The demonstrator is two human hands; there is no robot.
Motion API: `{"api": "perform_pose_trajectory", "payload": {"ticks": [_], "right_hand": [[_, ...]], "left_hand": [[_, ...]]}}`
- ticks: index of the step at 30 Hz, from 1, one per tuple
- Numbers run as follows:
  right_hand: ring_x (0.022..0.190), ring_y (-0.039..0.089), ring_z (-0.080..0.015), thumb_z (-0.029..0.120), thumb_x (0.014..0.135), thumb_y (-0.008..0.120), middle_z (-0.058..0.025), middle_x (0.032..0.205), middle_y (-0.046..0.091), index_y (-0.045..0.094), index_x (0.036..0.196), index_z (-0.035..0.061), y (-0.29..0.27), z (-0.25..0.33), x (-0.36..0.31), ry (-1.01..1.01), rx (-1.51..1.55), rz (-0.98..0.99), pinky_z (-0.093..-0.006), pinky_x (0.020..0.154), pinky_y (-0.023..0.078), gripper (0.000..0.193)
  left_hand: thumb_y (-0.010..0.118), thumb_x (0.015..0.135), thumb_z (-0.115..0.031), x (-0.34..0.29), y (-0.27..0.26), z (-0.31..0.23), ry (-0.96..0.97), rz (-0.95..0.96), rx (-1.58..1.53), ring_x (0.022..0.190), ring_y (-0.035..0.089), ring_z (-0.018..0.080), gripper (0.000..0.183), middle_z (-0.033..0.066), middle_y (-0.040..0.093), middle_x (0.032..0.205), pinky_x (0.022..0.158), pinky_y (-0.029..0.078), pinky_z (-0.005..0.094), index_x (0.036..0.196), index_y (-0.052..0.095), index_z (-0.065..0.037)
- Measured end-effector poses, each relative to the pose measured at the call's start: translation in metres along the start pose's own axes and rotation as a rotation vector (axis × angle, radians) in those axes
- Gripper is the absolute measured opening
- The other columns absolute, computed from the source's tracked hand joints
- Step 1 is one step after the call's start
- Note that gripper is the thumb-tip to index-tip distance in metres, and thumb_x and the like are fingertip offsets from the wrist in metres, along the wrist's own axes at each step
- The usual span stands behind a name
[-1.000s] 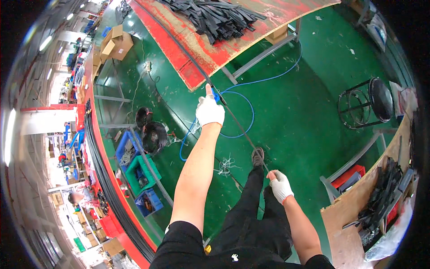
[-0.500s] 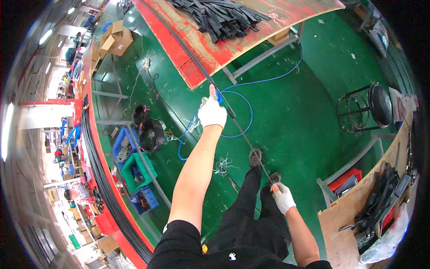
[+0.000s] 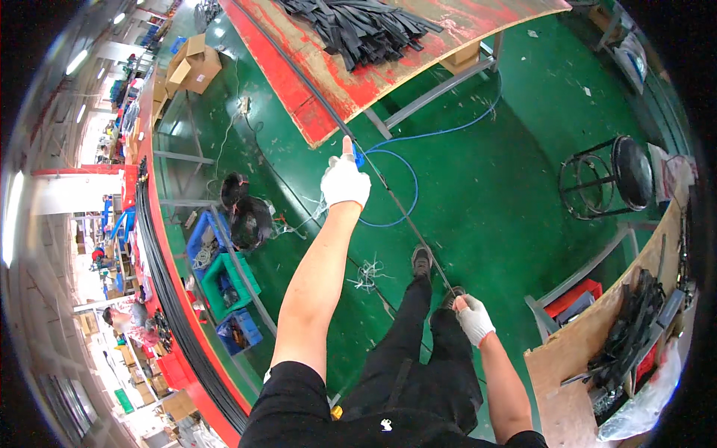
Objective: Measuring, organizing, and cutting long black rubber strips on a production table.
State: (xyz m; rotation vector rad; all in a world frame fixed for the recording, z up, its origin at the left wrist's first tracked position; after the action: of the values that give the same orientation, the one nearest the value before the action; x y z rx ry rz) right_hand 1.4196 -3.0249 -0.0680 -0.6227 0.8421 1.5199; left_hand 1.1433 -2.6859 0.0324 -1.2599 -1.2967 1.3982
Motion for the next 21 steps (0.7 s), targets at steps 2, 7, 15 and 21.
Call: {"api": "perform_pose_trajectory", "payload": {"ticks": [2, 7, 15, 21], "right_hand": [[0.073, 0.045, -0.0091, 0.031, 0.113, 0.056, 0.0037, 0.077, 0.050, 0.062, 0.091, 0.0077, 0.001, 0.002, -0.003, -0.019, 0.005, 0.005, -0.0285, 0.066, 0.038, 0.032], [0.073, 0.046, -0.0104, 0.032, 0.112, 0.056, 0.0028, 0.077, 0.051, 0.062, 0.091, 0.0069, -0.009, -0.001, 0.003, -0.068, -0.044, -0.013, -0.0296, 0.068, 0.040, 0.033], [0.071, 0.045, -0.0093, 0.033, 0.111, 0.058, 0.0038, 0.076, 0.050, 0.061, 0.088, 0.0088, 0.000, 0.004, -0.023, 0.019, 0.044, 0.011, -0.0287, 0.065, 0.038, 0.034], [0.069, 0.044, -0.0080, 0.031, 0.111, 0.058, 0.0050, 0.075, 0.048, 0.061, 0.087, 0.0098, -0.001, 0.003, -0.026, 0.048, 0.075, 0.025, -0.0274, 0.062, 0.036, 0.032]], "left_hand": [[0.069, 0.088, -0.023, 0.000, -0.006, 0.000, 0.019, -0.045, 0.175, 0.109, 0.072, 0.0389, 0.092, 0.0228, 0.067, 0.123, 0.095, 0.059, 0.0473, 0.171, 0.030, -0.020], [0.067, 0.088, -0.021, 0.000, -0.014, -0.003, 0.012, -0.016, 0.034, 0.109, 0.072, 0.0389, 0.088, 0.0225, 0.068, 0.124, 0.095, 0.059, 0.0463, 0.170, 0.034, -0.020], [0.068, 0.085, -0.022, 0.005, -0.013, -0.007, 0.036, 0.106, 0.037, 0.118, 0.070, 0.0426, 0.097, 0.0271, 0.063, 0.137, 0.103, 0.057, 0.0481, 0.172, 0.025, -0.025], [0.067, 0.085, -0.021, 0.016, -0.011, 0.011, 0.067, 0.100, -0.023, 0.119, 0.069, 0.0431, 0.100, 0.0272, 0.062, 0.139, 0.103, 0.056, 0.0487, 0.173, 0.020, -0.026]]}}
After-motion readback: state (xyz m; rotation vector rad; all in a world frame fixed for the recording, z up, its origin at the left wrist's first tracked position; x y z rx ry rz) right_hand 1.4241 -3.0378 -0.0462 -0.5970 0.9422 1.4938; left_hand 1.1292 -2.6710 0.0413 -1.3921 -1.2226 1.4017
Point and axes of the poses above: each hand's wrist, its own x-axis towards the middle knuckle, its own y-axis out of the palm, z = x × y, the point moved 1 cm from there along x, towards the middle knuckle
